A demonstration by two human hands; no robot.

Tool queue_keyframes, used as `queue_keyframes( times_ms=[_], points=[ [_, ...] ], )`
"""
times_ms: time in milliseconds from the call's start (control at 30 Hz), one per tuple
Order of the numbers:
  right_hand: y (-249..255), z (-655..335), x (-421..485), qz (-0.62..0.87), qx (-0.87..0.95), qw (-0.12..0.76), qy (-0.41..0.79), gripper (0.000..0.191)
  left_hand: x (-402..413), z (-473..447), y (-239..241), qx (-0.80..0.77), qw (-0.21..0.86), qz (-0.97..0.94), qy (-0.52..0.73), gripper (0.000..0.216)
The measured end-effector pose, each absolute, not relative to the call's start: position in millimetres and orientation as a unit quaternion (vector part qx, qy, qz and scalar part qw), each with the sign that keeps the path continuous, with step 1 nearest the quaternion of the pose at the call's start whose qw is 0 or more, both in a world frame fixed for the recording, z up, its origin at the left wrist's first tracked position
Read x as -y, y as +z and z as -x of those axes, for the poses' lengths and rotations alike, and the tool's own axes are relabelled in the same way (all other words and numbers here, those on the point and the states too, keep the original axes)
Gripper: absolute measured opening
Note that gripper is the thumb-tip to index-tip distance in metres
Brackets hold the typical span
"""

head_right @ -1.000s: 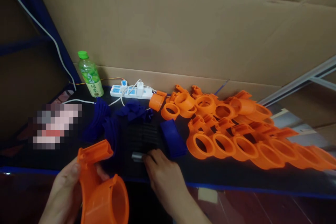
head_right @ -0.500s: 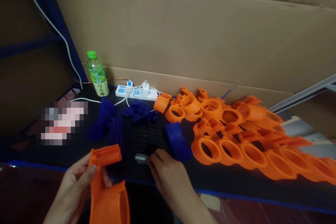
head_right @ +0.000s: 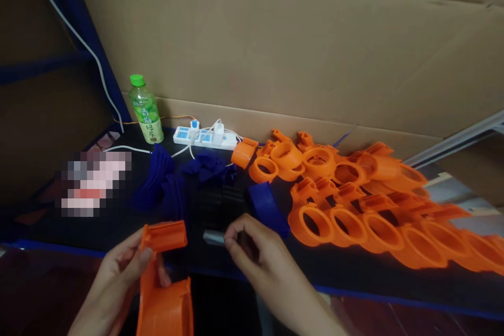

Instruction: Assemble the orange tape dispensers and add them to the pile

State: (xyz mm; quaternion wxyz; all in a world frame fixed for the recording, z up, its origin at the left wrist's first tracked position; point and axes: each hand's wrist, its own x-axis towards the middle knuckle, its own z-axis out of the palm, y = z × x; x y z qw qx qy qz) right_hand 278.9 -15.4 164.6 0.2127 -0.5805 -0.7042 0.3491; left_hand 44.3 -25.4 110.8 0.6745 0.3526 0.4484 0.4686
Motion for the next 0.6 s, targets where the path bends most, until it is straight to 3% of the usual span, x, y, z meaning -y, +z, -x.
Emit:
queue_keyframes(
  times_ms=[200, 600],
  points=[
    [192.4, -272.2, 12.3, 0.572, 0.666, 0.217, 0.426, 0.021, 30.3, -47.9, 110.5, -0.443, 0.674, -0.340, 0.483, 0.039],
    [198.1, -264.3, 6.2, 0.560, 0.649, 0.226, 0.462, 0.022, 33.7, -47.7, 107.9, -0.425, 0.689, -0.333, 0.484, 0.055]
  ],
)
